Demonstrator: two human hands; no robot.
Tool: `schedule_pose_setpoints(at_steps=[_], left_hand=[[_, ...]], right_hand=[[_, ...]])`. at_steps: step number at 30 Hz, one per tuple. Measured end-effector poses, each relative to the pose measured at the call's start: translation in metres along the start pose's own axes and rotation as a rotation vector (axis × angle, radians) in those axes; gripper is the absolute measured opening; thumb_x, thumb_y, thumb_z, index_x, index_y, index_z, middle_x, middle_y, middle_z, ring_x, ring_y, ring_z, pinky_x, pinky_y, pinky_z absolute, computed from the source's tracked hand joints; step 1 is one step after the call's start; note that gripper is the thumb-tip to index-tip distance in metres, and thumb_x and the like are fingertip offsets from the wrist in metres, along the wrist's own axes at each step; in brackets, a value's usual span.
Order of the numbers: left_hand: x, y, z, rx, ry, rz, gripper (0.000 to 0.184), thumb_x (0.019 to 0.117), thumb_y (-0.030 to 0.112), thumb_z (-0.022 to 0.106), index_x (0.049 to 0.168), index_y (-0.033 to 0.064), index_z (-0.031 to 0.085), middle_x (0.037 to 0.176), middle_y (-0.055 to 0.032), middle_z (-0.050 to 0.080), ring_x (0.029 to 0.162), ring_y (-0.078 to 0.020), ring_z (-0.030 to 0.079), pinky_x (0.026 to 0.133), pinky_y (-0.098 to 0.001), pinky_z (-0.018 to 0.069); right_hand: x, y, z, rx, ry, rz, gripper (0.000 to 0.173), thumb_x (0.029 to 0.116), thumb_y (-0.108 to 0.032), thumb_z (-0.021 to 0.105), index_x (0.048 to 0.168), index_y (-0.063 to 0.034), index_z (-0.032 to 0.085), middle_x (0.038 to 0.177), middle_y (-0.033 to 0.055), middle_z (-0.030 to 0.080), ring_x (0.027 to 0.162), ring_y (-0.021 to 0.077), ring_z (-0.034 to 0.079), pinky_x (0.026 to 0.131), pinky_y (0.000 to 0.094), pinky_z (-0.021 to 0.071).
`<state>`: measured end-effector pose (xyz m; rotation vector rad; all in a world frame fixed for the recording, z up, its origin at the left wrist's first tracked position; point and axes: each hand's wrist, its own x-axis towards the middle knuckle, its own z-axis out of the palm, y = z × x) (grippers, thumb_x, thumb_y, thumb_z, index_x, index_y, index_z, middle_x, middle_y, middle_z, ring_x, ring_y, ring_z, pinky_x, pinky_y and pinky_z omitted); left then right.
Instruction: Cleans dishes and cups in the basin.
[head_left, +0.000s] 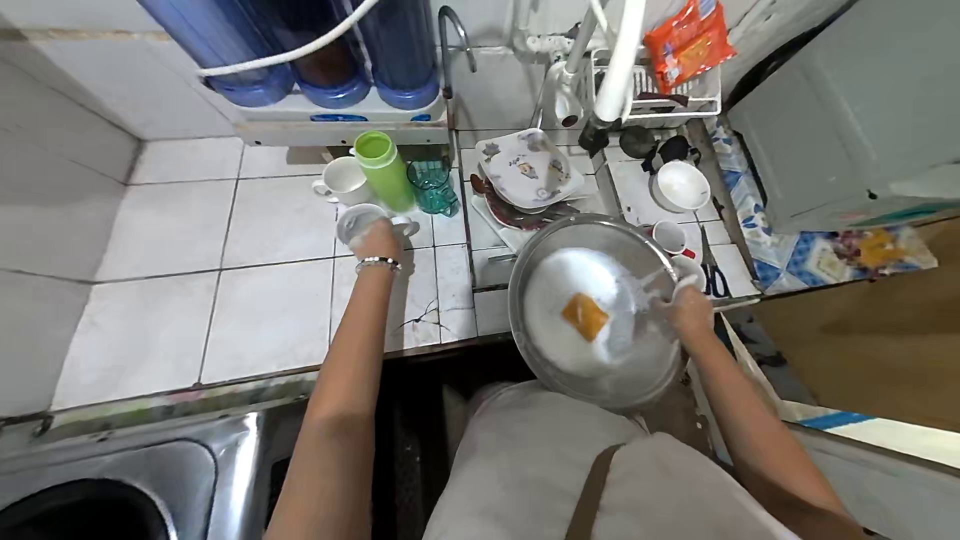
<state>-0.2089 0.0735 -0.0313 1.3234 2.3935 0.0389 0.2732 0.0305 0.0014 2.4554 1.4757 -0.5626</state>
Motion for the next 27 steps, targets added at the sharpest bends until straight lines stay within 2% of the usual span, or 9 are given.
schedule_pose_setpoints(at_steps=[3, 6, 9, 12, 14, 16, 19, 22, 27], left_hand=[[0.013, -0.013, -0.014, 0.061, -0.170, 0.075, 0.041, 0.0992, 0.012, 0.064, 0.131, -0.0126, 0.056, 0.131, -0.0382, 0.058, 0.125, -0.0556, 0.055, 0.102, -0.0716, 0.0407], [0.049, -0.039, -0.007, 0.304, -0.391, 0.199, 0.034, 0.0987, 0.010, 0.064, 0.120, -0.0174, 0.060, 0.123, -0.0369, 0.061, 0.120, -0.0516, 0.058, 0.103, -0.0663, 0.0415], [0.045, -0.027, -0.018, 0.524, -0.502, 0.174, 0.032, 0.0961, 0.007, 0.067, 0.115, -0.0180, 0.062, 0.123, -0.0348, 0.062, 0.122, -0.0479, 0.058, 0.104, -0.0625, 0.0421], [0.029, -0.018, -0.030, 0.507, -0.335, 0.078, 0.036, 0.0928, 0.003, 0.071, 0.121, -0.0154, 0.061, 0.127, -0.0359, 0.060, 0.125, -0.0501, 0.056, 0.104, -0.0656, 0.0422], [0.021, -0.024, -0.030, 0.421, -0.153, 0.032, 0.035, 0.1002, 0.007, 0.061, 0.128, -0.0136, 0.058, 0.133, -0.0382, 0.057, 0.127, -0.0545, 0.054, 0.102, -0.0709, 0.0408], [0.010, -0.025, -0.032, 0.397, -0.070, -0.007, 0.037, 0.1020, 0.008, 0.057, 0.132, -0.0141, 0.055, 0.135, -0.0399, 0.054, 0.129, -0.0567, 0.052, 0.101, -0.0725, 0.0407], [0.011, -0.047, -0.027, 0.411, -0.031, -0.030, 0.038, 0.1005, 0.011, 0.061, 0.129, -0.0132, 0.057, 0.133, -0.0388, 0.057, 0.126, -0.0565, 0.054, 0.100, -0.0722, 0.0427], [0.012, -0.064, -0.024, 0.438, -0.022, -0.106, 0.036, 0.1033, 0.013, 0.056, 0.129, -0.0115, 0.058, 0.134, -0.0360, 0.057, 0.127, -0.0537, 0.055, 0.101, -0.0701, 0.0430], [0.015, -0.075, -0.026, 0.462, -0.015, -0.115, 0.040, 0.1000, 0.015, 0.062, 0.129, -0.0124, 0.057, 0.135, -0.0368, 0.056, 0.128, -0.0537, 0.054, 0.102, -0.0697, 0.0429]], right_hand=[[-0.005, -0.002, -0.005, 0.054, -0.026, -0.018, 0.071, 0.0985, -0.026, 0.067, 0.150, 0.0129, 0.036, 0.143, 0.0344, 0.052, 0.134, 0.0461, 0.053, 0.112, 0.0576, 0.0402], [-0.003, 0.001, -0.005, 0.109, -0.039, -0.011, 0.065, 0.1019, -0.028, 0.062, 0.148, 0.0112, 0.039, 0.142, 0.0334, 0.054, 0.133, 0.0449, 0.055, 0.111, 0.0569, 0.0414], [0.001, 0.004, -0.002, 0.136, -0.045, -0.019, 0.062, 0.1023, -0.027, 0.061, 0.149, 0.0082, 0.040, 0.138, 0.0316, 0.057, 0.132, 0.0438, 0.056, 0.111, 0.0558, 0.0423], [0.000, 0.004, -0.005, 0.160, -0.095, -0.024, 0.064, 0.1021, -0.025, 0.061, 0.151, 0.0069, 0.036, 0.140, 0.0304, 0.057, 0.132, 0.0423, 0.056, 0.110, 0.0539, 0.0433], [-0.001, 0.006, -0.007, 0.181, -0.118, -0.040, 0.064, 0.1030, -0.025, 0.059, 0.153, 0.0076, 0.035, 0.144, 0.0302, 0.054, 0.134, 0.0419, 0.055, 0.112, 0.0532, 0.0417], [0.001, 0.008, -0.008, 0.208, -0.140, -0.048, 0.064, 0.1029, -0.024, 0.059, 0.152, 0.0089, 0.035, 0.144, 0.0304, 0.053, 0.134, 0.0415, 0.054, 0.113, 0.0530, 0.0408], [0.007, 0.013, -0.005, 0.224, -0.150, -0.059, 0.063, 0.1023, -0.023, 0.060, 0.152, 0.0062, 0.035, 0.142, 0.0271, 0.056, 0.132, 0.0386, 0.057, 0.111, 0.0511, 0.0436], [0.008, 0.019, -0.007, 0.246, -0.191, -0.086, 0.062, 0.1026, -0.022, 0.060, 0.153, 0.0044, 0.035, 0.141, 0.0266, 0.057, 0.132, 0.0375, 0.057, 0.111, 0.0501, 0.0435], [0.007, 0.032, -0.006, 0.311, -0.248, -0.135, 0.062, 0.1031, -0.019, 0.058, 0.154, 0.0046, 0.032, 0.144, 0.0257, 0.055, 0.133, 0.0358, 0.056, 0.112, 0.0474, 0.0426]])
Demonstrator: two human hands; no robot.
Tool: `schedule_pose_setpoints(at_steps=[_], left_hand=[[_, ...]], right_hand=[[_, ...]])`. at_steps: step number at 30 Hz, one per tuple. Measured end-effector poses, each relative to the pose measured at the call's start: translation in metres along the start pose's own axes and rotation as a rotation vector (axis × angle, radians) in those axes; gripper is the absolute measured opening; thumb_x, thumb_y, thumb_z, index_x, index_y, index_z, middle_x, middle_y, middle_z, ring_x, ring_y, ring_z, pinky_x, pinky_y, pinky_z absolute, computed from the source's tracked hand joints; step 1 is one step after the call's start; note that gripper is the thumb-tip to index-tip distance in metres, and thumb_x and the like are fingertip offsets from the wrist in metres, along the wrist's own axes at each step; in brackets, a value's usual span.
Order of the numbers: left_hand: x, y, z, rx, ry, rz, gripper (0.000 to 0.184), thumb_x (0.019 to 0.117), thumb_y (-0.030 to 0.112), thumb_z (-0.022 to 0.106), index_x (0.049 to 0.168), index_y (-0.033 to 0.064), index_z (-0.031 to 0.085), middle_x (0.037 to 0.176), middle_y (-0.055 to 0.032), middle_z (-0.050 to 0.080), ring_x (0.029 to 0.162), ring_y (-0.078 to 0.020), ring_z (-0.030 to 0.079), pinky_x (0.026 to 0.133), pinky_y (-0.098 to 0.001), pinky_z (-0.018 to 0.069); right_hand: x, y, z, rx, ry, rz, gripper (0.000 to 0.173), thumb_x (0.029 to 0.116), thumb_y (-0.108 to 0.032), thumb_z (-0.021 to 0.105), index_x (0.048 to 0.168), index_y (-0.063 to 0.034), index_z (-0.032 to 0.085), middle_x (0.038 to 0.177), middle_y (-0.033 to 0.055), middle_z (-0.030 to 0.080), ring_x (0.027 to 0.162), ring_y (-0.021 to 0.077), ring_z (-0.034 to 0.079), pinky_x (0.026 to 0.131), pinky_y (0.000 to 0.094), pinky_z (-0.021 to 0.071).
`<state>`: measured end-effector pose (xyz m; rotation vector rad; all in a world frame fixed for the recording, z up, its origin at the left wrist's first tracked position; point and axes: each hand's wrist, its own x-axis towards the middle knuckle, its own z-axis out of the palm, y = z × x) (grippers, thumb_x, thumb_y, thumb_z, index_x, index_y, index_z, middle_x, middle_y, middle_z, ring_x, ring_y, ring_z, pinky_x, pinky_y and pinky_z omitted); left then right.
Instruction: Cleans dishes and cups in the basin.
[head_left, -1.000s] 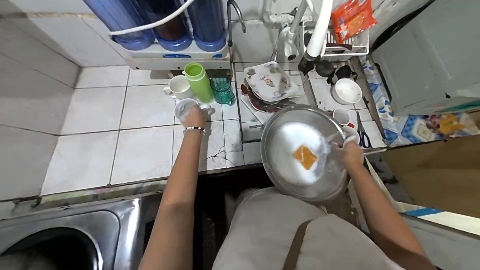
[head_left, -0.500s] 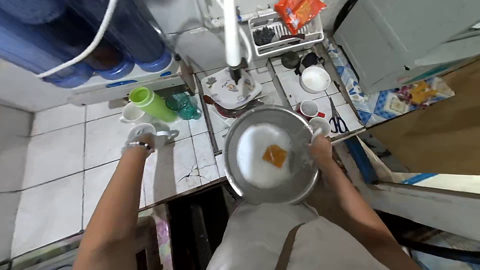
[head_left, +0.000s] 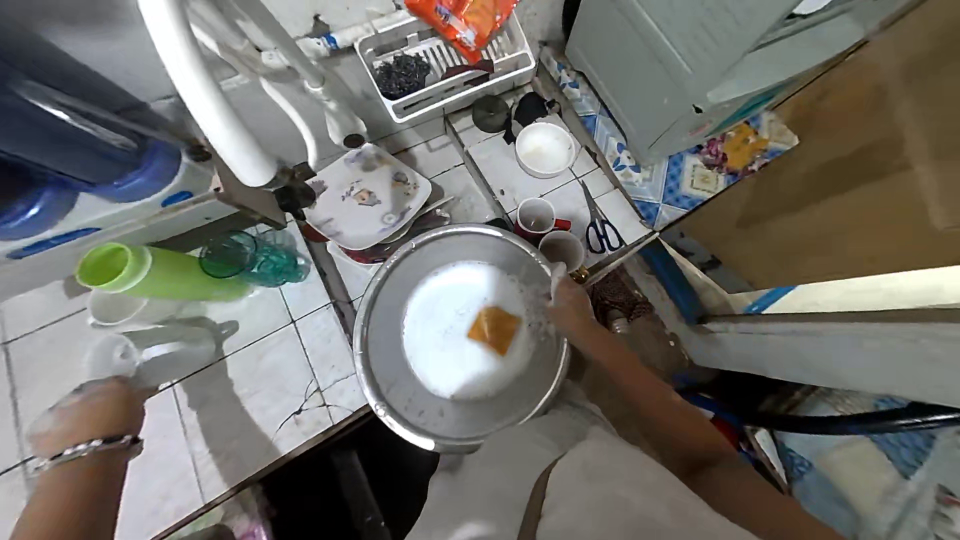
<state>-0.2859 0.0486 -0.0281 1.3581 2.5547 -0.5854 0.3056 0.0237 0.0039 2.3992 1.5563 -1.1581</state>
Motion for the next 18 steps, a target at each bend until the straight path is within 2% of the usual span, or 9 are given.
schedule_pose_setpoints(at_steps=[4, 9, 13, 18], left_hand=[[-0.006, 0.006, -0.012, -0.030, -0.006, 0.026, 0.043, 0.1006, 0.019, 0.064, 0.130, -0.0123, 0.057, 0.135, -0.0377, 0.055, 0.130, -0.0542, 0.052, 0.104, -0.0695, 0.0412], [-0.002, 0.022, -0.023, -0.049, -0.019, -0.002, 0.056, 0.0983, 0.027, 0.069, 0.135, -0.0127, 0.054, 0.139, -0.0371, 0.054, 0.132, -0.0528, 0.050, 0.106, -0.0693, 0.0391], [-0.006, 0.040, -0.036, -0.046, -0.014, -0.012, 0.050, 0.0989, 0.023, 0.068, 0.130, -0.0144, 0.056, 0.137, -0.0378, 0.055, 0.131, -0.0526, 0.052, 0.105, -0.0689, 0.0400], [-0.002, 0.038, -0.037, -0.069, -0.039, 0.010, 0.042, 0.0980, 0.021, 0.069, 0.123, -0.0117, 0.063, 0.131, -0.0372, 0.059, 0.128, -0.0534, 0.054, 0.104, -0.0704, 0.0395]], right_hand=[[-0.002, 0.006, -0.003, 0.005, 0.000, -0.039, 0.061, 0.1037, -0.022, 0.056, 0.153, 0.0056, 0.033, 0.140, 0.0254, 0.057, 0.129, 0.0350, 0.059, 0.109, 0.0478, 0.0448], [0.002, 0.013, -0.018, 0.032, 0.021, -0.099, 0.054, 0.1018, -0.026, 0.060, 0.145, 0.0033, 0.047, 0.136, 0.0249, 0.060, 0.127, 0.0360, 0.060, 0.108, 0.0504, 0.0454], [0.014, 0.026, -0.036, 0.137, 0.092, -0.114, 0.053, 0.1025, -0.034, 0.062, 0.138, 0.0034, 0.053, 0.126, 0.0249, 0.065, 0.119, 0.0370, 0.064, 0.104, 0.0522, 0.0480], [0.033, 0.045, -0.054, 0.186, 0.213, -0.049, 0.051, 0.1017, -0.031, 0.065, 0.137, 0.0049, 0.054, 0.118, 0.0264, 0.066, 0.112, 0.0412, 0.064, 0.099, 0.0572, 0.0486]])
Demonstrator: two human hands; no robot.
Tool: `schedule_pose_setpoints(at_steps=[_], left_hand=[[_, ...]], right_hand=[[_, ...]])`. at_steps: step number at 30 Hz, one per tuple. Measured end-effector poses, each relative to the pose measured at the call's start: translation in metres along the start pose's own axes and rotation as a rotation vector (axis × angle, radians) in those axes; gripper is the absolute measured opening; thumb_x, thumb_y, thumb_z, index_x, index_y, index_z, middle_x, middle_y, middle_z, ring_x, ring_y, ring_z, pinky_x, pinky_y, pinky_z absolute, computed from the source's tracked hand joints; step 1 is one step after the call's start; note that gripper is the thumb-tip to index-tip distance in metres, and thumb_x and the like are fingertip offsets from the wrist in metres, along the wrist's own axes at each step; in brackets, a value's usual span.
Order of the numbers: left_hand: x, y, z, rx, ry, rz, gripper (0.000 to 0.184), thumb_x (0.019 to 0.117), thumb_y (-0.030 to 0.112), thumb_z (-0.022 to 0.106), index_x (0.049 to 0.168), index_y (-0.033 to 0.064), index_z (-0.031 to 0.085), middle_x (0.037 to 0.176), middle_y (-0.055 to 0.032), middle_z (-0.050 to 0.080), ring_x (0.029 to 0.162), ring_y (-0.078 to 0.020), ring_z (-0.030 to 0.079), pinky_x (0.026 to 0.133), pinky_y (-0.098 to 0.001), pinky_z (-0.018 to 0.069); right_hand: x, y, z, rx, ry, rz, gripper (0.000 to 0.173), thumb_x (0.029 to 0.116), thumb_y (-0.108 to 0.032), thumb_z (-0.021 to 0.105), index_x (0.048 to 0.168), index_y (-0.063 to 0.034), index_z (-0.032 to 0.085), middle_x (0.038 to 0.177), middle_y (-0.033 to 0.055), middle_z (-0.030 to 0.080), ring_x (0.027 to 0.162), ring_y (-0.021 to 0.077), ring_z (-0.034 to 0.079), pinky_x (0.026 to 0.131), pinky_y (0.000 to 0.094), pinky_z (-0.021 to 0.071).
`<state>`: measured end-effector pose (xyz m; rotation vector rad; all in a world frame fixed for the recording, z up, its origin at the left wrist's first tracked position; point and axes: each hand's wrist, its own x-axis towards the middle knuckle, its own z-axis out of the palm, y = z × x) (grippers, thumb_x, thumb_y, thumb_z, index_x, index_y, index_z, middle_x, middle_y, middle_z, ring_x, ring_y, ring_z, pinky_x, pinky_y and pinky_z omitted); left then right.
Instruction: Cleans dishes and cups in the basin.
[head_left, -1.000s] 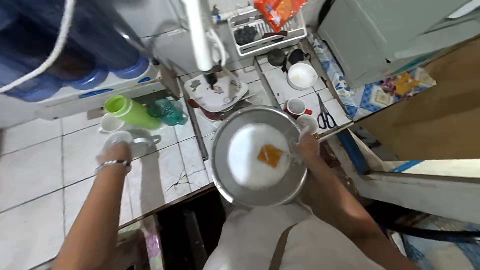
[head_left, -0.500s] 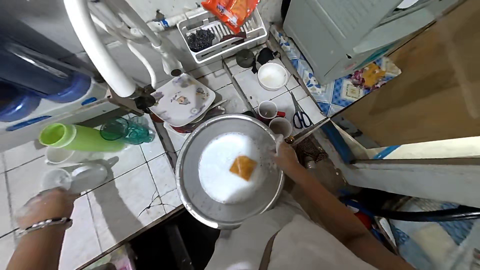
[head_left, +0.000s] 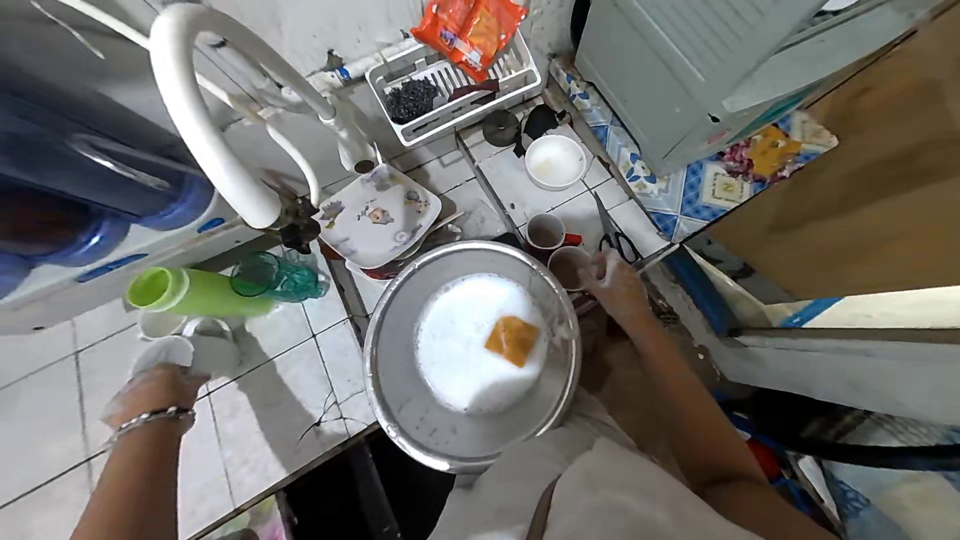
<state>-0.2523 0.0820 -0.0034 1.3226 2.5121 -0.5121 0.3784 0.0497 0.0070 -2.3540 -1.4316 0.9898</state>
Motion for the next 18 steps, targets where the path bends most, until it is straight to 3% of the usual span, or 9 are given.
schedule_pose_setpoints(at_steps=[7, 9, 11, 13, 15, 17, 18], left_hand=[[-0.001, -0.021, 0.004, -0.197, 0.059, 0.062, 0.043, 0.0958, 0.019, 0.073, 0.126, -0.0096, 0.062, 0.129, -0.0372, 0.060, 0.127, -0.0555, 0.053, 0.106, -0.0718, 0.0365], [-0.005, -0.026, 0.005, -0.241, 0.094, 0.065, 0.046, 0.0970, 0.026, 0.072, 0.124, -0.0099, 0.063, 0.128, -0.0379, 0.060, 0.126, -0.0561, 0.054, 0.105, -0.0727, 0.0367], [-0.004, -0.034, 0.010, -0.416, 0.161, 0.015, 0.062, 0.0974, 0.039, 0.070, 0.125, -0.0145, 0.059, 0.131, -0.0418, 0.055, 0.128, -0.0565, 0.051, 0.107, -0.0702, 0.0358], [-0.004, -0.032, 0.017, -0.746, 0.194, -0.168, 0.074, 0.0977, 0.043, 0.068, 0.139, -0.0147, 0.048, 0.143, -0.0389, 0.047, 0.133, -0.0474, 0.050, 0.110, -0.0584, 0.0385], [-0.013, -0.024, 0.022, -1.071, 0.072, -0.327, 0.067, 0.1014, 0.037, 0.061, 0.150, -0.0029, 0.039, 0.148, -0.0269, 0.047, 0.123, -0.0342, 0.057, 0.100, -0.0470, 0.0496], [-0.021, -0.013, 0.020, -1.361, -0.076, -0.320, 0.050, 0.1087, 0.027, 0.046, 0.151, 0.0019, 0.036, 0.145, -0.0201, 0.047, 0.117, -0.0249, 0.056, 0.096, -0.0382, 0.0493], [-0.019, -0.005, 0.019, -1.479, -0.084, -0.349, 0.044, 0.1090, 0.024, 0.041, 0.147, 0.0027, 0.037, 0.134, -0.0165, 0.051, 0.105, -0.0183, 0.057, 0.087, -0.0307, 0.0499]], right_hand=[[0.009, 0.021, 0.002, 0.115, 0.058, 0.053, 0.052, 0.1005, -0.030, 0.067, 0.137, 0.0044, 0.054, 0.118, 0.0262, 0.066, 0.111, 0.0398, 0.064, 0.099, 0.0570, 0.0482], [0.008, 0.024, 0.005, 0.146, 0.065, 0.061, 0.052, 0.1006, -0.030, 0.067, 0.137, 0.0042, 0.054, 0.121, 0.0266, 0.065, 0.113, 0.0394, 0.063, 0.100, 0.0562, 0.0476], [0.005, 0.023, 0.008, 0.169, 0.065, 0.044, 0.052, 0.1013, -0.030, 0.066, 0.138, 0.0052, 0.053, 0.124, 0.0274, 0.064, 0.116, 0.0390, 0.062, 0.102, 0.0550, 0.0472], [0.001, 0.019, 0.012, 0.177, 0.083, 0.004, 0.052, 0.1016, -0.029, 0.065, 0.138, 0.0064, 0.053, 0.124, 0.0281, 0.064, 0.116, 0.0391, 0.063, 0.102, 0.0550, 0.0478], [-0.003, 0.015, 0.018, 0.183, 0.090, -0.035, 0.052, 0.1013, -0.028, 0.064, 0.138, 0.0069, 0.052, 0.124, 0.0282, 0.063, 0.116, 0.0394, 0.062, 0.101, 0.0554, 0.0479], [-0.006, 0.013, 0.024, 0.190, 0.099, -0.078, 0.056, 0.1011, -0.028, 0.064, 0.140, 0.0084, 0.049, 0.127, 0.0292, 0.062, 0.118, 0.0400, 0.062, 0.103, 0.0552, 0.0478], [-0.007, 0.012, 0.027, 0.194, 0.111, -0.098, 0.056, 0.1010, -0.028, 0.064, 0.140, 0.0094, 0.049, 0.127, 0.0299, 0.062, 0.118, 0.0409, 0.062, 0.103, 0.0556, 0.0477]])
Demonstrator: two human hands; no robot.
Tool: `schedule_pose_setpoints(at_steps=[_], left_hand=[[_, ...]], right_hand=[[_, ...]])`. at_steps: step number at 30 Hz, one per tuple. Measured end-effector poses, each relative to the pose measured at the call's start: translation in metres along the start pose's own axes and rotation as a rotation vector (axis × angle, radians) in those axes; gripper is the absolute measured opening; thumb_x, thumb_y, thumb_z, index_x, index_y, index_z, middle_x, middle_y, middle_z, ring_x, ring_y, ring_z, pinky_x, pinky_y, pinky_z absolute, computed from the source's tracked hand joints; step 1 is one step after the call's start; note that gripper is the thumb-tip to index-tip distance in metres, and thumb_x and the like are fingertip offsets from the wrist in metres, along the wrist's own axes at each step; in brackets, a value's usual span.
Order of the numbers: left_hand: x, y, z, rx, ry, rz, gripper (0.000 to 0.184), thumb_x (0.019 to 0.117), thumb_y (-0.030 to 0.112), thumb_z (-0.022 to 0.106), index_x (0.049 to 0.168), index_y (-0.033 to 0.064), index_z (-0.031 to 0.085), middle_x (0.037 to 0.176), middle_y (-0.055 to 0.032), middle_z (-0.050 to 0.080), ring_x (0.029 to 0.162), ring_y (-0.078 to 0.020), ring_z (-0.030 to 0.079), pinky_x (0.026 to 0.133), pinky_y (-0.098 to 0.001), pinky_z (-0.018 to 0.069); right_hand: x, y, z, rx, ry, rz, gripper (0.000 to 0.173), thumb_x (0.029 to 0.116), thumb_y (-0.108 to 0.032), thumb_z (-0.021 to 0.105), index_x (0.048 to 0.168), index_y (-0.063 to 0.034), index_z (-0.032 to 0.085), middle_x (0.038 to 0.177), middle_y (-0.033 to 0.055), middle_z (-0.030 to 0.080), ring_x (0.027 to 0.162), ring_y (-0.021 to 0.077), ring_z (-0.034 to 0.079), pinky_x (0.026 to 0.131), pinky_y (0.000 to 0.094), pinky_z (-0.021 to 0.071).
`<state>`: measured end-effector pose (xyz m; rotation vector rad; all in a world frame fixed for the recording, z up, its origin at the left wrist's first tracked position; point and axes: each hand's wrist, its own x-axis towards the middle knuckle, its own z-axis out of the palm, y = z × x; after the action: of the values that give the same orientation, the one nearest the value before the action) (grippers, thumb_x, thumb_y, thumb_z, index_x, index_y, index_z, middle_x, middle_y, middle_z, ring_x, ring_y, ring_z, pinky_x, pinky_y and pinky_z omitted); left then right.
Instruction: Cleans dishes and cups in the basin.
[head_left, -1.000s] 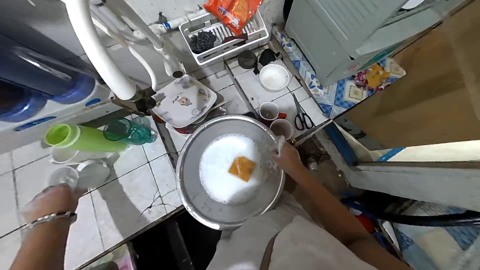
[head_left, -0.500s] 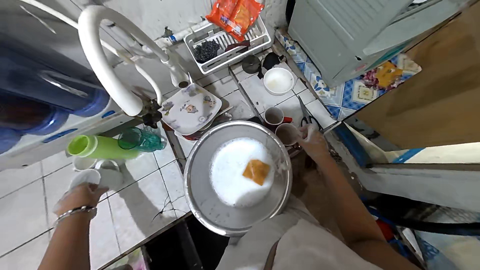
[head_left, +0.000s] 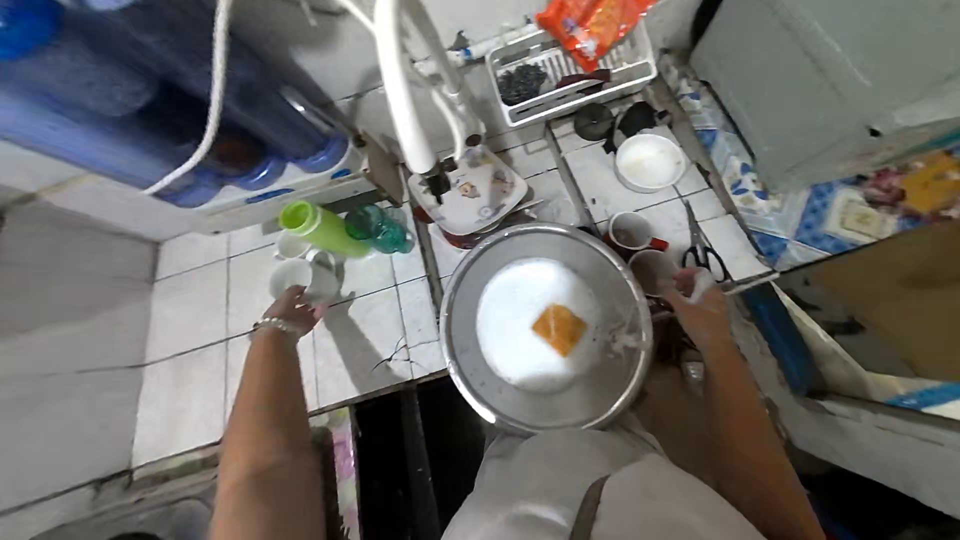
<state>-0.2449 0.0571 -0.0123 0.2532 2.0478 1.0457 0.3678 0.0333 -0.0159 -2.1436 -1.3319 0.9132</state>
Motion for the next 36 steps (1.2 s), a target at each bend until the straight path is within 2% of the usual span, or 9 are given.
schedule_pose_setpoints(at_steps=[4, 11, 18, 20, 22, 24, 27, 31, 36], left_hand=[[0.019, 0.000, 0.010, -0.347, 0.097, -0.055, 0.026, 0.1030, 0.010, 0.044, 0.128, 0.0040, 0.043, 0.105, -0.0101, 0.051, 0.084, -0.0127, 0.056, 0.073, -0.0225, 0.0506], [0.044, 0.005, -0.001, -0.251, 0.098, -0.108, 0.047, 0.0942, 0.005, 0.055, 0.138, 0.0053, 0.039, 0.115, -0.0119, 0.050, 0.086, -0.0144, 0.056, 0.074, -0.0238, 0.0517], [0.055, 0.007, -0.007, -0.059, -0.001, -0.089, 0.034, 0.0919, 0.001, 0.049, 0.125, 0.0042, 0.045, 0.103, -0.0113, 0.055, 0.076, -0.0118, 0.059, 0.064, -0.0223, 0.0518], [0.060, 0.009, -0.011, 0.141, -0.048, -0.032, 0.036, 0.0939, -0.002, 0.047, 0.129, -0.0018, 0.046, 0.110, -0.0148, 0.054, 0.084, -0.0151, 0.057, 0.072, -0.0260, 0.0516], [0.055, 0.016, -0.018, 0.622, -0.135, 0.086, 0.028, 0.1002, -0.004, 0.048, 0.127, -0.0120, 0.048, 0.118, -0.0220, 0.053, 0.099, -0.0213, 0.054, 0.090, -0.0313, 0.0470], [0.057, 0.023, -0.024, 1.153, -0.206, 0.217, 0.030, 0.1023, 0.006, 0.060, 0.121, -0.0174, 0.056, 0.127, -0.0331, 0.058, 0.118, -0.0363, 0.058, 0.105, -0.0494, 0.0440], [0.045, 0.034, -0.017, 1.545, -0.246, 0.280, 0.049, 0.1021, 0.028, 0.065, 0.122, -0.0170, 0.059, 0.132, -0.0369, 0.057, 0.131, -0.0486, 0.052, 0.110, -0.0612, 0.0383], [0.034, 0.038, -0.010, 1.515, -0.183, 0.306, 0.053, 0.1002, 0.027, 0.068, 0.130, -0.0153, 0.056, 0.138, -0.0350, 0.055, 0.137, -0.0466, 0.048, 0.115, -0.0592, 0.0347], [0.039, 0.045, -0.004, 1.657, -0.193, 0.315, 0.056, 0.0999, 0.030, 0.068, 0.126, -0.0182, 0.056, 0.138, -0.0383, 0.053, 0.137, -0.0496, 0.048, 0.113, -0.0608, 0.0358]], right_hand=[[-0.008, 0.002, 0.004, -0.009, 0.047, -0.036, 0.053, 0.1004, -0.029, 0.064, 0.135, 0.0099, 0.053, 0.121, 0.0310, 0.064, 0.112, 0.0421, 0.063, 0.099, 0.0575, 0.0482], [-0.021, 0.008, 0.003, -0.042, 0.101, 0.002, 0.049, 0.1001, -0.027, 0.065, 0.131, 0.0094, 0.056, 0.119, 0.0310, 0.064, 0.111, 0.0409, 0.062, 0.098, 0.0561, 0.0468], [-0.026, 0.012, 0.004, -0.061, 0.116, 0.023, 0.049, 0.1013, -0.028, 0.063, 0.133, 0.0087, 0.055, 0.119, 0.0299, 0.063, 0.111, 0.0406, 0.062, 0.098, 0.0566, 0.0461], [-0.024, 0.015, 0.004, -0.092, 0.091, 0.045, 0.053, 0.1003, -0.027, 0.065, 0.138, 0.0075, 0.052, 0.125, 0.0299, 0.062, 0.116, 0.0412, 0.061, 0.101, 0.0563, 0.0459], [-0.025, 0.013, 0.001, -0.155, 0.000, 0.087, 0.059, 0.0985, -0.021, 0.067, 0.146, 0.0062, 0.045, 0.137, 0.0314, 0.056, 0.126, 0.0433, 0.057, 0.106, 0.0562, 0.0441], [-0.025, 0.010, 0.000, -0.232, -0.109, 0.135, 0.069, 0.0965, -0.017, 0.070, 0.152, 0.0056, 0.037, 0.149, 0.0336, 0.045, 0.136, 0.0457, 0.049, 0.112, 0.0568, 0.0407], [-0.017, 0.024, 0.007, -0.224, -0.157, 0.180, 0.070, 0.0970, -0.018, 0.069, 0.154, 0.0029, 0.035, 0.152, 0.0318, 0.043, 0.140, 0.0435, 0.047, 0.114, 0.0546, 0.0401], [-0.010, 0.030, 0.015, -0.143, -0.151, 0.184, 0.064, 0.1061, -0.034, 0.057, 0.151, 0.0063, 0.036, 0.148, 0.0307, 0.048, 0.139, 0.0401, 0.049, 0.116, 0.0519, 0.0389], [0.003, 0.036, 0.018, -0.116, -0.223, 0.157, 0.059, 0.1096, -0.035, 0.049, 0.146, 0.0111, 0.041, 0.148, 0.0341, 0.046, 0.140, 0.0422, 0.046, 0.117, 0.0533, 0.0355]])
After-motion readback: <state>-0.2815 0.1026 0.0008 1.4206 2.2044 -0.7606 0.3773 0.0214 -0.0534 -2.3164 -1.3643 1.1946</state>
